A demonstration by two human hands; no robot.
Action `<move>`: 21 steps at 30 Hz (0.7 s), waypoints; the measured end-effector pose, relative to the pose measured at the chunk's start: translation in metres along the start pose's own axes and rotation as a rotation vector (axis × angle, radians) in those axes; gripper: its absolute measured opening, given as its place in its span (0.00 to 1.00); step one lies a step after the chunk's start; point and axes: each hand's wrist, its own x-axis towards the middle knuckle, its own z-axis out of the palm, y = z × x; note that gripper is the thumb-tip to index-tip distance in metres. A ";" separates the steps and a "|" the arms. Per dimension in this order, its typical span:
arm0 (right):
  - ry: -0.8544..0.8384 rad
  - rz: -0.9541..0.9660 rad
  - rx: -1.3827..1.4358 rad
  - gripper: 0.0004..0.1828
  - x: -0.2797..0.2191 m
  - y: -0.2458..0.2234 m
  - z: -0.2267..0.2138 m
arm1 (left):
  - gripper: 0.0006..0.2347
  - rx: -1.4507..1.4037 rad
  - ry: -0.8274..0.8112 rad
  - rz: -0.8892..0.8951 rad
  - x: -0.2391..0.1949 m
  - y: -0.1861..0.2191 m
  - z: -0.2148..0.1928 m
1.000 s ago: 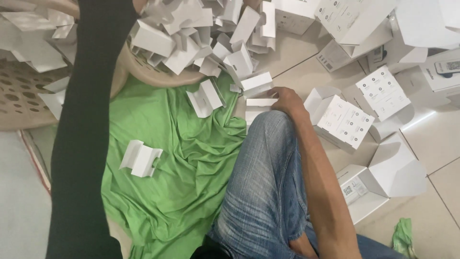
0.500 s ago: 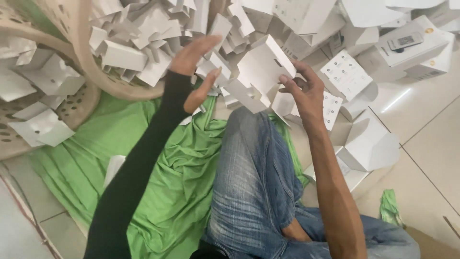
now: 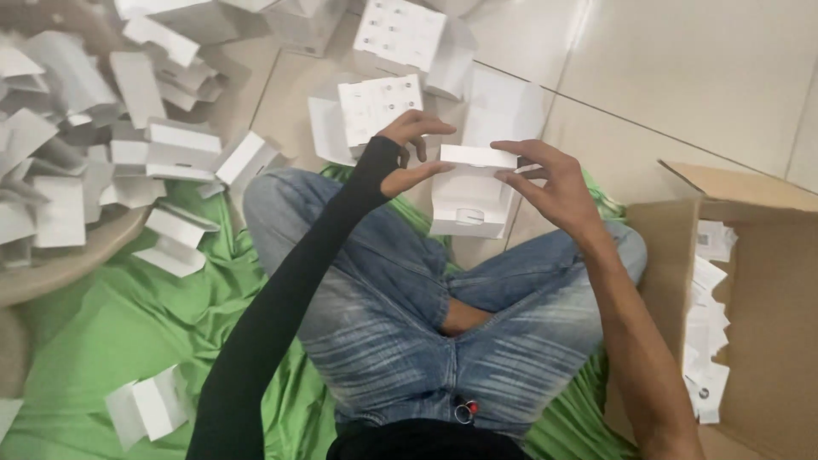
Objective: The person sits on the floor and repeatedly assembles small white boxes. They pick up folded paper inserts from a large cardboard box, place them inside the small boxes, close the lids, and set the finished boxes aside.
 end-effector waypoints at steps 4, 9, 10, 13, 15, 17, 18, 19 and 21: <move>0.069 0.069 -0.036 0.21 -0.013 0.058 -0.012 | 0.13 0.223 -0.188 0.034 0.022 -0.034 0.053; 0.104 0.026 -0.118 0.21 -0.007 0.105 0.005 | 0.13 0.318 -0.194 0.010 0.029 -0.070 0.069; 0.128 -0.015 -0.201 0.21 -0.005 0.106 0.009 | 0.13 0.327 -0.200 -0.048 0.029 -0.075 0.068; 0.138 -0.041 -0.189 0.21 -0.003 0.110 0.012 | 0.12 0.350 -0.157 0.081 0.027 -0.086 0.069; 0.149 -0.030 -0.161 0.21 -0.002 0.112 0.012 | 0.12 0.336 -0.169 0.019 0.032 -0.071 0.065; 0.165 -0.008 -0.132 0.21 -0.002 0.117 0.012 | 0.12 0.315 -0.191 -0.044 0.036 -0.066 0.062; 0.139 -0.012 -0.177 0.21 -0.002 0.121 0.013 | 0.12 0.337 -0.223 -0.050 0.036 -0.069 0.061; 0.111 -0.017 -0.226 0.20 -0.002 0.125 0.012 | 0.12 0.356 -0.251 -0.054 0.037 -0.073 0.061; 0.147 -0.030 -0.281 0.20 -0.005 0.120 0.016 | 0.12 0.359 -0.237 -0.011 0.036 -0.074 0.064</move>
